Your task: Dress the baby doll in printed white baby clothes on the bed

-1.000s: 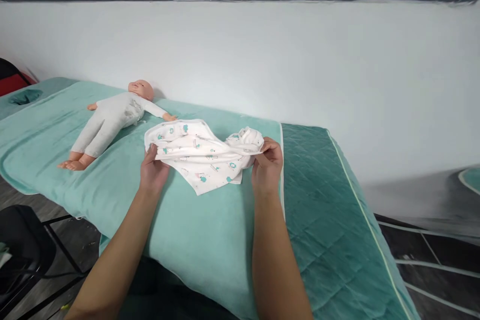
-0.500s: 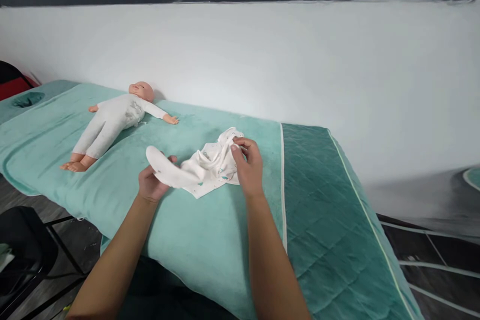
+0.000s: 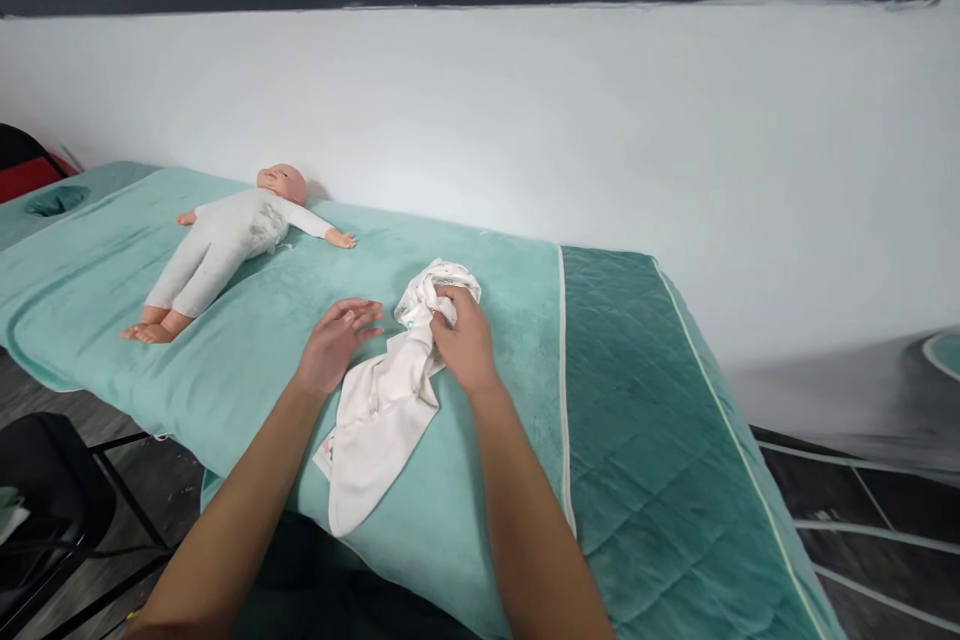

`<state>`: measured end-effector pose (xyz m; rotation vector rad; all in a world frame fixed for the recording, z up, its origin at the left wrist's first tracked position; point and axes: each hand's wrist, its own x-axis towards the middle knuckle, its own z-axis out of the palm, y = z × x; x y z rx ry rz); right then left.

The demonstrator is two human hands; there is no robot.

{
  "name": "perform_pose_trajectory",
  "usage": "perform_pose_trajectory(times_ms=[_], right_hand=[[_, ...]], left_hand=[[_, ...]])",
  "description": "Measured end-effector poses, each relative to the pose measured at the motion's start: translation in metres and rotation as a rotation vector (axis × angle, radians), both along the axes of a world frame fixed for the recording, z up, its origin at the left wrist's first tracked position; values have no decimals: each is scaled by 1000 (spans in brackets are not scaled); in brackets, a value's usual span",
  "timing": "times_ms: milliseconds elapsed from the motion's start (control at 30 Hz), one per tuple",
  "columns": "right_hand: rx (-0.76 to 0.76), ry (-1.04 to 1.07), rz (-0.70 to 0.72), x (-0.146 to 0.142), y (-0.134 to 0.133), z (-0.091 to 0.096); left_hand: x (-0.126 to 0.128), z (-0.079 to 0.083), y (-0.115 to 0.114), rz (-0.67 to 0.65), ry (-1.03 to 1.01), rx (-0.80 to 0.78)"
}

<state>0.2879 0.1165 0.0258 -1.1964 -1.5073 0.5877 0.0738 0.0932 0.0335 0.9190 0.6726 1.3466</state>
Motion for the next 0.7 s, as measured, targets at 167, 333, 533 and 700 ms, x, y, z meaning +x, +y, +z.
perform_pose_trajectory(times_ms=[167,333,533,700], right_hand=[[80,-39,199,-9,-6,8],[142,-116,368,-22,-14,13],[114,-166,407,-31,-18,16],[67,14,441,-32,-19,16]], left_hand=[[18,-10,5,39,233,14],[24,-13,8,23,254,14],[21,-4,4,-19,242,-28],[18,-7,4,-51,221,-38]])
